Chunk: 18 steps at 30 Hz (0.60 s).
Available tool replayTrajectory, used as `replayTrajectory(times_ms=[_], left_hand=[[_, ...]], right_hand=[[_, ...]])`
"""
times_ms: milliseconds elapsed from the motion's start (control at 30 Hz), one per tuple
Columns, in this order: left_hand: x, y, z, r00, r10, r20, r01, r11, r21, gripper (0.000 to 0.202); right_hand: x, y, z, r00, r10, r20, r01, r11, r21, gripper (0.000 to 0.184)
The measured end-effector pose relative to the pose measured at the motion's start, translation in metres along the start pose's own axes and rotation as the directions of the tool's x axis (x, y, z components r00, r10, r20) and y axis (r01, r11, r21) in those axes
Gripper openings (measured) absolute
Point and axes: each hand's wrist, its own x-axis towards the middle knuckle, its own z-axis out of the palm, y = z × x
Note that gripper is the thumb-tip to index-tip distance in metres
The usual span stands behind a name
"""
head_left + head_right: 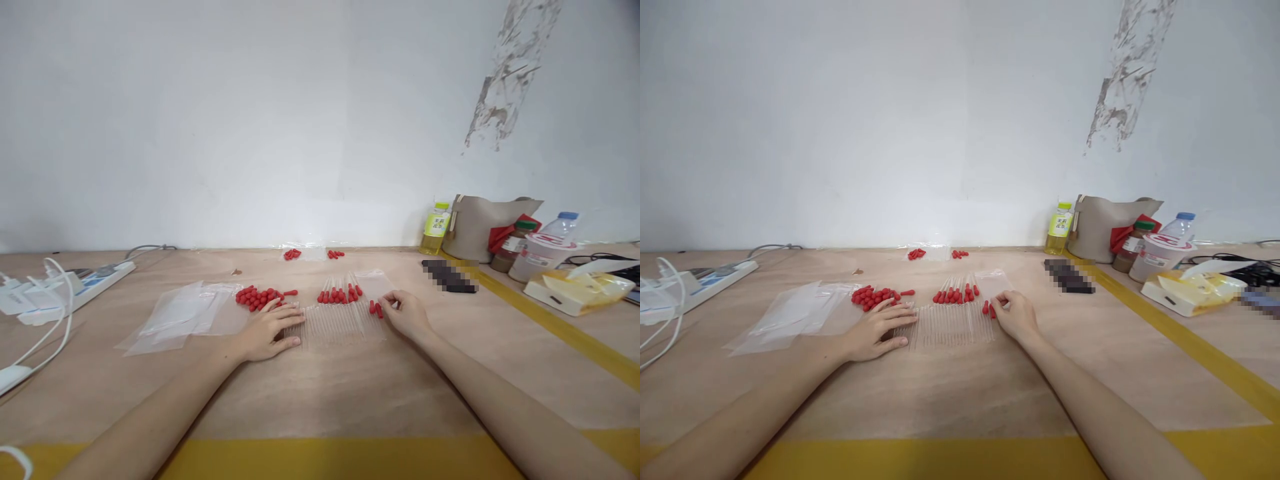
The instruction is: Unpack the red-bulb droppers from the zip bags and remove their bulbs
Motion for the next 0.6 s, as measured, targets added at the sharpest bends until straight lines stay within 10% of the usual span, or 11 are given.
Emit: replayTrajectory(times_ms=[600], left_hand=[[0.0, 0.01, 0.003, 0.993, -0.044, -0.106, 0.041, 0.999, -0.032, 0.046]], right_hand=[[0.053, -0.054, 0.04, 0.987, 0.154, 0.046, -0.138, 0.958, -0.252, 0.03]])
